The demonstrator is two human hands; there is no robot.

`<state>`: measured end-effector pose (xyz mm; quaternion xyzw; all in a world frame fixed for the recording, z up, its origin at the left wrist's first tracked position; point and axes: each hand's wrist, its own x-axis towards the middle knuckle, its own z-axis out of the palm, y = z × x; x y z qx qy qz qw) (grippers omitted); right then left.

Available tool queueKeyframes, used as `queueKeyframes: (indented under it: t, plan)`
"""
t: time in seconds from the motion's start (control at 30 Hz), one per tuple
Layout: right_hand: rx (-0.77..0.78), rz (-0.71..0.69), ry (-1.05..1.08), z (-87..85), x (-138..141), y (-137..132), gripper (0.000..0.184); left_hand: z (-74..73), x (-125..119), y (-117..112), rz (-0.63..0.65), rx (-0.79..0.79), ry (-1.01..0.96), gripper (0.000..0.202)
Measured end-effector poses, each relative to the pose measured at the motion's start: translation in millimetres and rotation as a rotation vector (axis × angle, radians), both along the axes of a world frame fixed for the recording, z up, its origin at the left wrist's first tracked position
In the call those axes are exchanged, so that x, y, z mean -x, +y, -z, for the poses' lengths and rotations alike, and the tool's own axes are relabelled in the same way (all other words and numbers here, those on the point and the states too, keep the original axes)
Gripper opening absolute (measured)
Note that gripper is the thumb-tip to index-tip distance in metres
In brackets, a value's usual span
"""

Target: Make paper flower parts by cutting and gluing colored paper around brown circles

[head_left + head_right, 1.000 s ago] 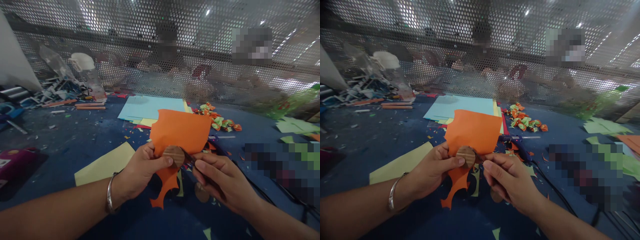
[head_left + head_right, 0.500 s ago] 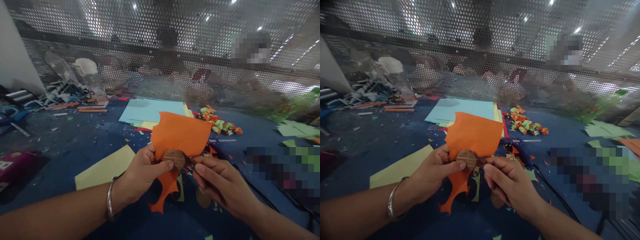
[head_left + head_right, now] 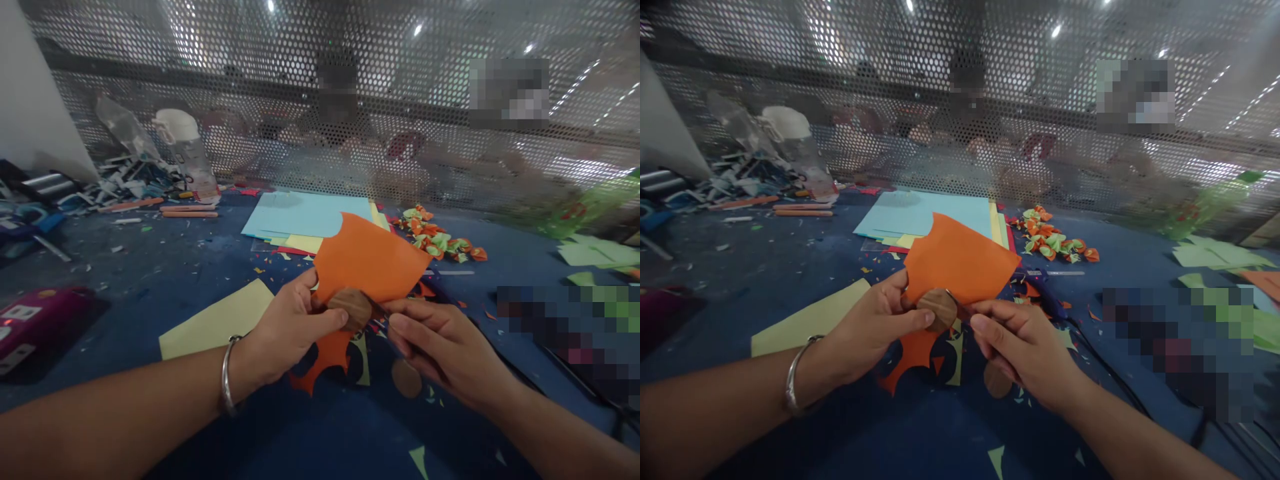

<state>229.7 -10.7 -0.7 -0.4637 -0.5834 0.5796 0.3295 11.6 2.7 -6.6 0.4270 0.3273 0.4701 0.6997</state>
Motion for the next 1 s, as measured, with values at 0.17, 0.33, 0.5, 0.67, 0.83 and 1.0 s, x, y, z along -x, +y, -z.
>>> queueKeyframes:
  t: [0.17, 0.33, 0.5, 0.67, 0.83, 1.0]
  plan:
    - [-0.036, 0.005, 0.004, 1.0, 0.9, -1.7, 0.039, -1.2, -1.2, -2.6, 0.003, -0.004, -0.001, 0.056]
    - [-0.053, 0.009, -0.013, 1.2, 3.3, -1.6, 0.041, 2.5, 0.7, -4.0, -0.012, -0.048, 0.109, 0.054]
    - [-0.090, -0.007, -0.016, 2.7, 1.9, -2.3, 0.040, 6.3, 4.0, -2.9, -0.016, -0.121, 0.222, 0.052]
    - [-0.111, 0.005, -0.049, 4.1, -0.1, -3.4, 0.039, 7.7, 4.6, -2.6, -0.037, -0.191, 0.297, 0.052]
    - [-0.120, -0.002, -0.054, 2.5, -0.5, -3.8, 0.039, 7.7, 4.7, -3.6, -0.028, -0.246, 0.344, 0.048]
    - [-0.113, -0.004, -0.071, -0.6, -1.2, -4.0, 0.038, 5.3, 3.7, -3.6, -0.003, -0.285, 0.318, 0.045]
